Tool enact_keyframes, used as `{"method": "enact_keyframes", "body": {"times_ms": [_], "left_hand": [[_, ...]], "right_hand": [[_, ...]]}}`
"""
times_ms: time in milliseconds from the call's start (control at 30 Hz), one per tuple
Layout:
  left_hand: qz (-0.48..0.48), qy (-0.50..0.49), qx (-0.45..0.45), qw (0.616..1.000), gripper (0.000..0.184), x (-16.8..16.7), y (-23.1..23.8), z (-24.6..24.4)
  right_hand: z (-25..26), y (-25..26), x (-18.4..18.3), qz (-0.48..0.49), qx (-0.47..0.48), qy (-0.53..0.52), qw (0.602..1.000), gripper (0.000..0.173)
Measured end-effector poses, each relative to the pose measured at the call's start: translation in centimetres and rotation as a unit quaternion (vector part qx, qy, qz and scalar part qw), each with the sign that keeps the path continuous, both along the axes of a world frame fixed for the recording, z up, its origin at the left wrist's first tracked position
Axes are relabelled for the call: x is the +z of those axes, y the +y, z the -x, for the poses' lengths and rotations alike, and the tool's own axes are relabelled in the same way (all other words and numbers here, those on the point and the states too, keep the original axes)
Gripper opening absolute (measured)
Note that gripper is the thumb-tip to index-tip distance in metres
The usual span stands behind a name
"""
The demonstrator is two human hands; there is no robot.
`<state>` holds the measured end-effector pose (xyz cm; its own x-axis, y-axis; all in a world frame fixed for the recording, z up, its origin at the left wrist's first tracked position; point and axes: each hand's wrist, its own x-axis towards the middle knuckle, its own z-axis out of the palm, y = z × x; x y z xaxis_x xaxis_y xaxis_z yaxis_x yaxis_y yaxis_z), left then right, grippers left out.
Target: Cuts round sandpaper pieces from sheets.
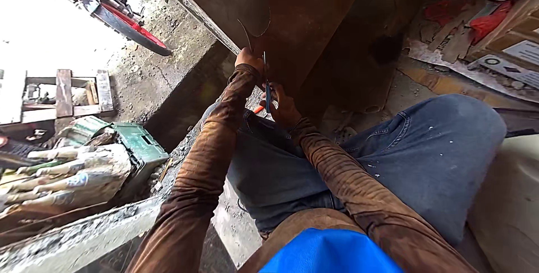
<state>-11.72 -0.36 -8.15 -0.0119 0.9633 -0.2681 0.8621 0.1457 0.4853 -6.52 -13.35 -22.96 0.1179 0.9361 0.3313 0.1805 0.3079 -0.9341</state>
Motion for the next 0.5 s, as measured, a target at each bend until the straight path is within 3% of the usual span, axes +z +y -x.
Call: {"method": "enact_keyframes", "body": {"times_ms": [67,167,267,400,500], "left_hand": [[-0.003,-0.022,0.019,1.000,0.054,-0.3,-0.4,-0.8],[0.001,-0.160,0.102,0.982,0.069,-2.8,-1.8,-1.0],[0.023,-0.280,0.168,0.945,0.063,-6.0,-3.7,-2.5],[0.058,-0.326,0.204,0.921,0.059,-9.7,-4.6,-5.3],[0.098,-0.386,0.223,0.890,0.064,-10.0,-5.3,-7.3]], "right_hand": [[-0.3,-0.2,0.0,-0.021,-0.020,0.032,0.999,0.056],[-1.0,-2.2,2.1,0.015,-0.084,0.161,0.983,0.045],[-2.0,-4.2,4.8,0.049,-0.170,0.263,0.949,0.041],[-2.9,-8.3,4.8,0.067,-0.195,0.279,0.938,0.039],[-3.7,-11.3,4.3,0.142,-0.210,0.286,0.924,0.035]]}}
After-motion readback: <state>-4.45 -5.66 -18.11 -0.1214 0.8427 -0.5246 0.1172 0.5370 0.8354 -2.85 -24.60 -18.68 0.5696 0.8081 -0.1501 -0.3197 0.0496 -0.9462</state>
